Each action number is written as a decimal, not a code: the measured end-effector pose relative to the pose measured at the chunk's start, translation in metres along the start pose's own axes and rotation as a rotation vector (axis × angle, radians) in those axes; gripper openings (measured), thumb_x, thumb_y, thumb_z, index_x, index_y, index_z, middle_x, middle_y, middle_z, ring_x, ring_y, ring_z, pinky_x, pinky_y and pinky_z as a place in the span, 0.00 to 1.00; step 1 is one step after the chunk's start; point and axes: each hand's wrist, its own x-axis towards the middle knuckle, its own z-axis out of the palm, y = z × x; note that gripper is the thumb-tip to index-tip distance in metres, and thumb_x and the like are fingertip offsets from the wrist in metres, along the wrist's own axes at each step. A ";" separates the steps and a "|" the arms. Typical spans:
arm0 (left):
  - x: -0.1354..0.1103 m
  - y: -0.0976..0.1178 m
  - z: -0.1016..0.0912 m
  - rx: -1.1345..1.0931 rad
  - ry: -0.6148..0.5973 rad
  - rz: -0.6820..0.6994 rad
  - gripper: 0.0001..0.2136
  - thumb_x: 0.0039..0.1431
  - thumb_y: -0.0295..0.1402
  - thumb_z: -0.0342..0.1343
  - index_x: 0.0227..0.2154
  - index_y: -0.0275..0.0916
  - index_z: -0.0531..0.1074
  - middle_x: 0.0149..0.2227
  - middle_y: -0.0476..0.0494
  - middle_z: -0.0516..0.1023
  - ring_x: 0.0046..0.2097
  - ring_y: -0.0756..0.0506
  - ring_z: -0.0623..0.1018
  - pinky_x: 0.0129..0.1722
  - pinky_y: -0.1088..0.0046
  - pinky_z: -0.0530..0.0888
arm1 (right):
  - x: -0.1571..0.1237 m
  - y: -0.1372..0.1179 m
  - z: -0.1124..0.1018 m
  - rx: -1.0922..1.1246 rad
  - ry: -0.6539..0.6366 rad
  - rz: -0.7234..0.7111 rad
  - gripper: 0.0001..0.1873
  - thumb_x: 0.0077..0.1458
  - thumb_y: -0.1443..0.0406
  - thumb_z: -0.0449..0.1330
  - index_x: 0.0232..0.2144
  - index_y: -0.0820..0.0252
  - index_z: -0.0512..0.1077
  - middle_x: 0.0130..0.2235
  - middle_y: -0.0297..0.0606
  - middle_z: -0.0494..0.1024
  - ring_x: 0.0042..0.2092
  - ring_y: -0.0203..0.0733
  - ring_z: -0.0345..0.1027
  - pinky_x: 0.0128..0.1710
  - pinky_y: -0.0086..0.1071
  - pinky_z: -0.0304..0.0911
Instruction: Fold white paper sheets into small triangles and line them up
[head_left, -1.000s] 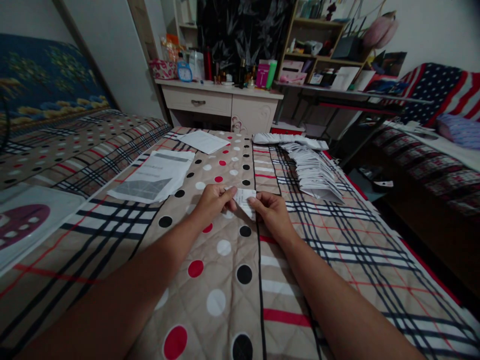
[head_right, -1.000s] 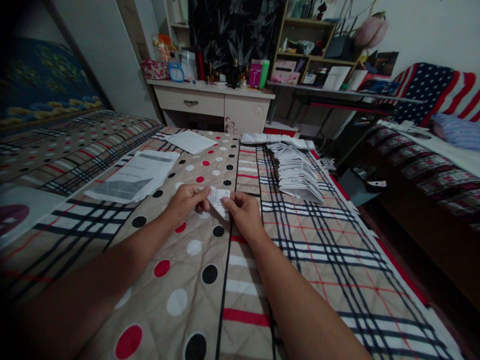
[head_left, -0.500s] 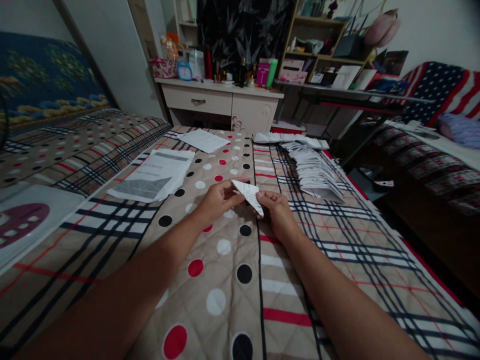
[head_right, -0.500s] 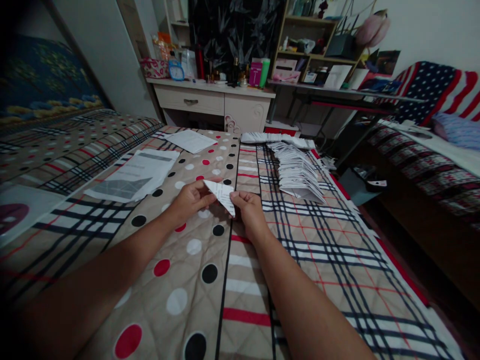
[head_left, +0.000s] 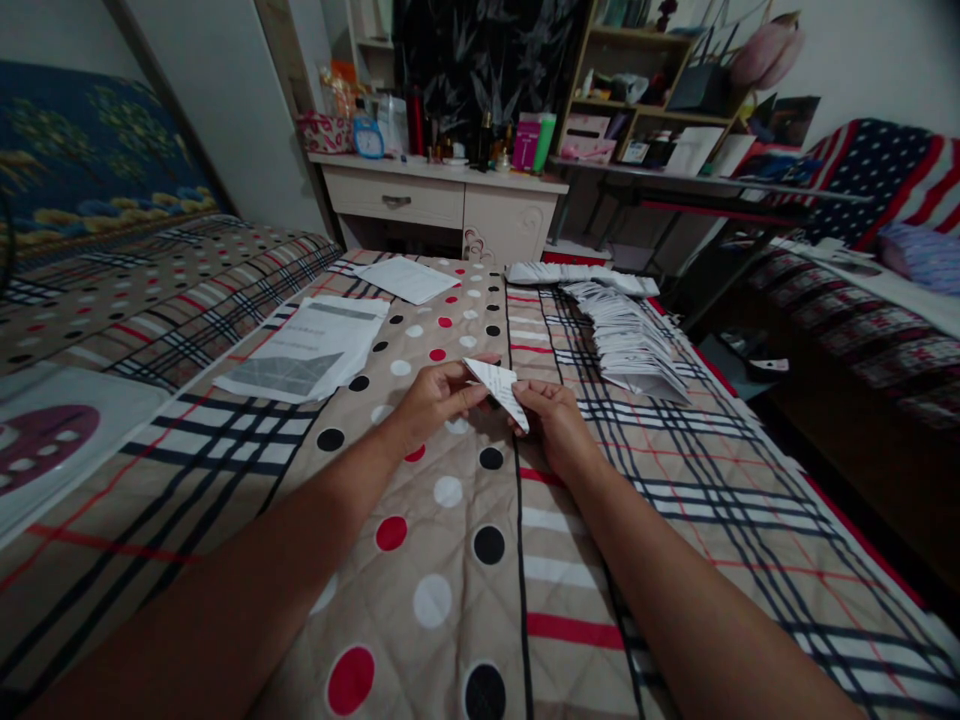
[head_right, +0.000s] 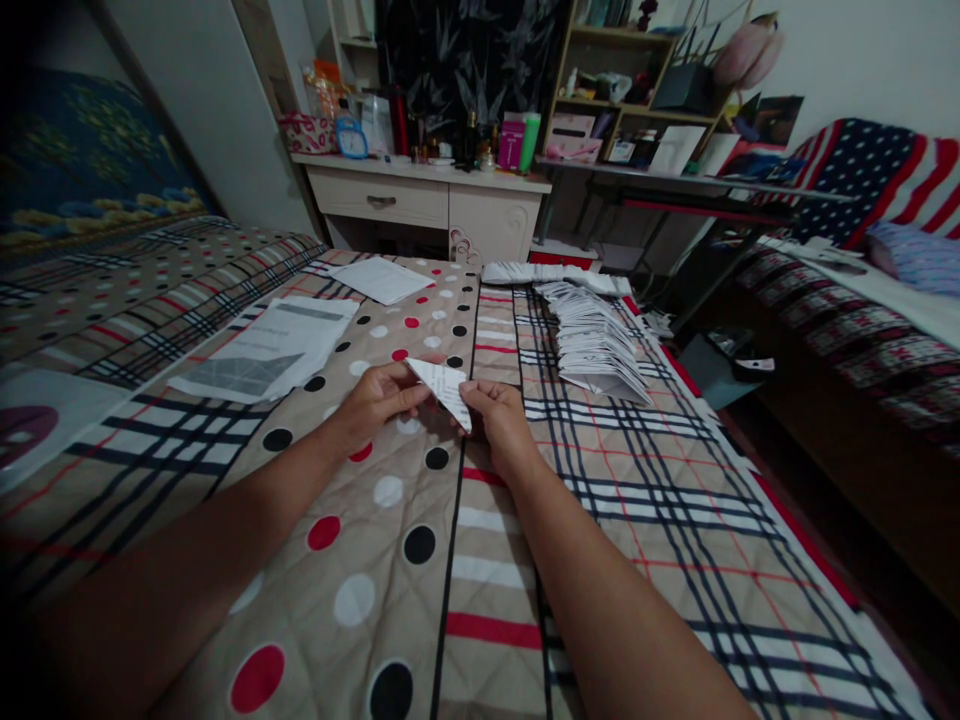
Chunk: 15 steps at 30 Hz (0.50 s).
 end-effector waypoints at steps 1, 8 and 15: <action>0.000 0.000 0.000 -0.012 0.000 -0.004 0.20 0.53 0.39 0.62 0.48 0.36 0.76 0.41 0.39 0.81 0.33 0.49 0.78 0.26 0.79 0.68 | 0.000 0.000 0.000 0.003 -0.004 -0.003 0.12 0.45 0.58 0.65 0.23 0.62 0.73 0.19 0.33 0.72 0.18 0.30 0.57 0.17 0.24 0.50; -0.001 -0.001 -0.003 -0.073 0.024 -0.036 0.23 0.52 0.36 0.59 0.52 0.35 0.74 0.35 0.42 0.81 0.31 0.50 0.76 0.26 0.79 0.68 | 0.000 0.003 0.000 -0.052 -0.004 -0.009 0.15 0.44 0.56 0.66 0.22 0.61 0.71 0.18 0.31 0.69 0.18 0.30 0.55 0.17 0.25 0.48; -0.002 0.006 0.008 0.098 -0.016 0.060 0.19 0.42 0.26 0.60 0.42 0.34 0.78 0.40 0.41 0.81 0.40 0.45 0.78 0.40 0.73 0.73 | -0.001 0.009 0.003 -0.229 -0.092 -0.106 0.19 0.48 0.51 0.64 0.20 0.61 0.68 0.18 0.29 0.66 0.20 0.29 0.53 0.20 0.26 0.50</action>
